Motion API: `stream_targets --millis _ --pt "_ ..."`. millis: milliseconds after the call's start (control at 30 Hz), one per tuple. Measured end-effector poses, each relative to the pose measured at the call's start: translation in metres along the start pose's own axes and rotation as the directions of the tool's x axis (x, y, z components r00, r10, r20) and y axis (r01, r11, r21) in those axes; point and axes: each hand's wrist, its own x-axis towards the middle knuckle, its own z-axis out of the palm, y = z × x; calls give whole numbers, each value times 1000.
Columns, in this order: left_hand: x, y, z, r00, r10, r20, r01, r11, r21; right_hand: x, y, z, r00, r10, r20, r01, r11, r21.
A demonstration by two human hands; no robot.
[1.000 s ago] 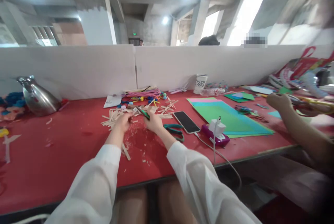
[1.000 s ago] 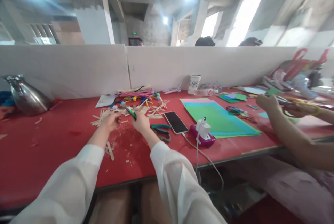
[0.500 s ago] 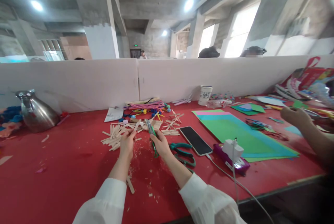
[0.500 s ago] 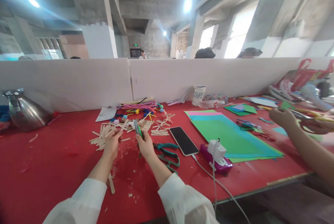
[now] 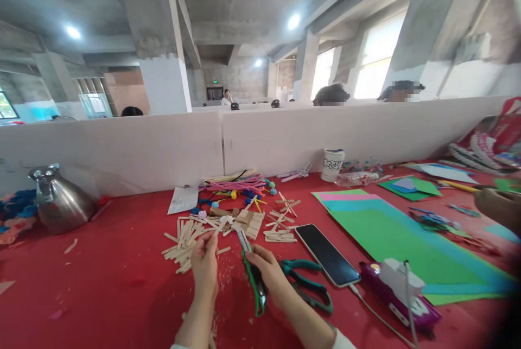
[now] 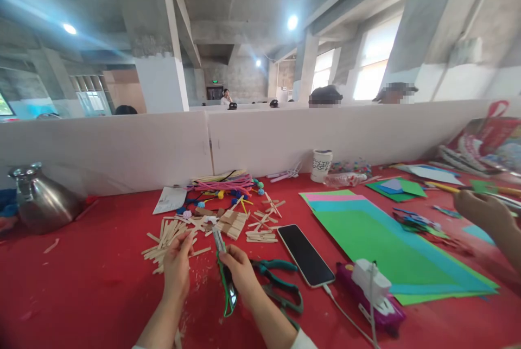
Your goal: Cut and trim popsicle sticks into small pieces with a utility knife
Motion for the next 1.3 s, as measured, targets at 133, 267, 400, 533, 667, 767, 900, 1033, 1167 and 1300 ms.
stream_targets --millis 133,267,400,533,667,767,900,1033,1167,1300 --pt "-2 14 -2 997 -28 68 27 1000 16 0 -2 2 996 -46 -73 48 998 37" --pt "-5 30 -11 930 -191 314 152 978 145 3 -5 -4 991 -58 -125 63 998 32" --pt "-4 35 -16 857 -320 404 232 939 253 4 -5 -13 998 -21 -64 19 1000 -17" --pt "-7 35 -10 808 -356 470 241 927 287 6 -4 -15 997 -40 -71 38 999 -33" --pt "-21 38 -2 662 -396 636 247 917 314 8 -6 -13 990 -81 -118 77 996 -37" --pt "-32 36 1 586 -416 695 273 909 314 7 -9 -14 988 -110 -110 103 992 -69" --pt "-36 29 1 579 -438 688 313 898 308 5 -12 -16 992 -105 -76 96 989 -117" --pt "-32 23 -4 568 -480 669 352 876 329 1 -13 -16 996 -84 -29 79 985 -153" --pt "-30 24 -8 563 -509 651 384 859 339 -2 -12 -14 998 -59 13 61 982 -178" --pt "-33 29 -6 574 -516 636 398 855 334 -4 -12 -13 998 -47 43 55 979 -196"
